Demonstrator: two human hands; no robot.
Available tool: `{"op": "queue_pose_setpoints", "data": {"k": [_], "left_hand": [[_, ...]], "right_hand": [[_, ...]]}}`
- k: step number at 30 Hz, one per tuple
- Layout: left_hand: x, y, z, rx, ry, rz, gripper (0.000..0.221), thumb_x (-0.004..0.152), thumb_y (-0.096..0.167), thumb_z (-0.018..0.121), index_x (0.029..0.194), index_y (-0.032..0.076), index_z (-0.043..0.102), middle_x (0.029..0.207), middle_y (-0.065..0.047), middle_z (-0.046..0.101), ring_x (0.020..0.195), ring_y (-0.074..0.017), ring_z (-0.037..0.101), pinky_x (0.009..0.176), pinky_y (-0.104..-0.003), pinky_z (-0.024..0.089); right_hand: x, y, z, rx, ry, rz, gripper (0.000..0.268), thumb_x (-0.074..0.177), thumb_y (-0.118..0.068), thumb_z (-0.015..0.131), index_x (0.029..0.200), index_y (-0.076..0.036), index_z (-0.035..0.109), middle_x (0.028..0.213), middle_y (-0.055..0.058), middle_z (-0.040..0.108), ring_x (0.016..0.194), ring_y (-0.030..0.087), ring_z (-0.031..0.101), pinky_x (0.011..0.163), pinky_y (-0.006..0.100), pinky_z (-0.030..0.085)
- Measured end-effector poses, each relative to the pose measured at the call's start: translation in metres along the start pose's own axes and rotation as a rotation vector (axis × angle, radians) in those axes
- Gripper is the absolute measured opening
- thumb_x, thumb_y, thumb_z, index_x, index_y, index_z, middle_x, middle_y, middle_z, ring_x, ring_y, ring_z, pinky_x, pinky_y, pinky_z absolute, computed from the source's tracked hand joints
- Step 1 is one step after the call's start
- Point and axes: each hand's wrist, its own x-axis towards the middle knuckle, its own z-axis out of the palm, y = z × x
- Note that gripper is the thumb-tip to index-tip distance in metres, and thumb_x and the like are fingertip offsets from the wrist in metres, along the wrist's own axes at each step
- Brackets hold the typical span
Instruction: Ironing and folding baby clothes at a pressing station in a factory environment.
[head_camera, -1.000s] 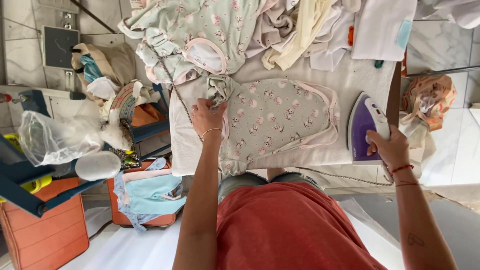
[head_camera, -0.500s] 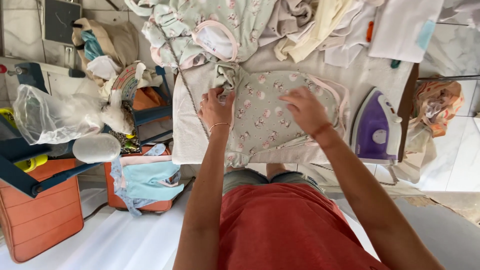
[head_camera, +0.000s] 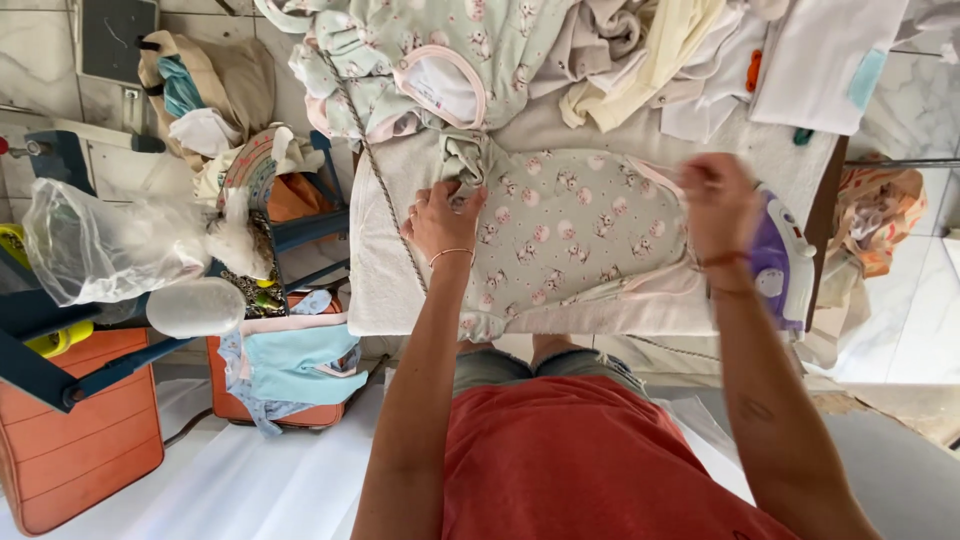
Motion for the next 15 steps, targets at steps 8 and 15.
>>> {"op": "queue_pose_setpoints", "data": {"k": [8, 15], "left_hand": [[-0.03, 0.027, -0.05, -0.827, -0.152, 0.132, 0.019, 0.077, 0.023, 0.057, 0.07, 0.012, 0.043, 0.09, -0.005, 0.05, 0.068, -0.0137, 0.044, 0.056, -0.029, 0.04], [-0.08, 0.062, -0.119, -1.2, -0.6, 0.548, 0.009, 0.089, 0.007, 0.041, 0.081, 0.011, 0.039, 0.069, 0.003, 0.037, 0.047, -0.0048, 0.031, 0.041, -0.016, 0.031]], "right_hand": [[-0.098, -0.007, -0.153, -0.469, -1.453, 0.76, 0.042, 0.074, -0.011, 0.05, 0.113, -0.025, 0.053, 0.101, -0.006, 0.069, 0.061, 0.006, 0.06, 0.054, 0.02, 0.055], [-0.028, -0.149, -0.123, 0.203, -0.533, -0.522, 0.054, 0.075, -0.003, 0.061, 0.123, 0.004, 0.037, 0.126, 0.018, 0.043, 0.119, 0.027, 0.041, 0.105, 0.037, 0.032]]}}
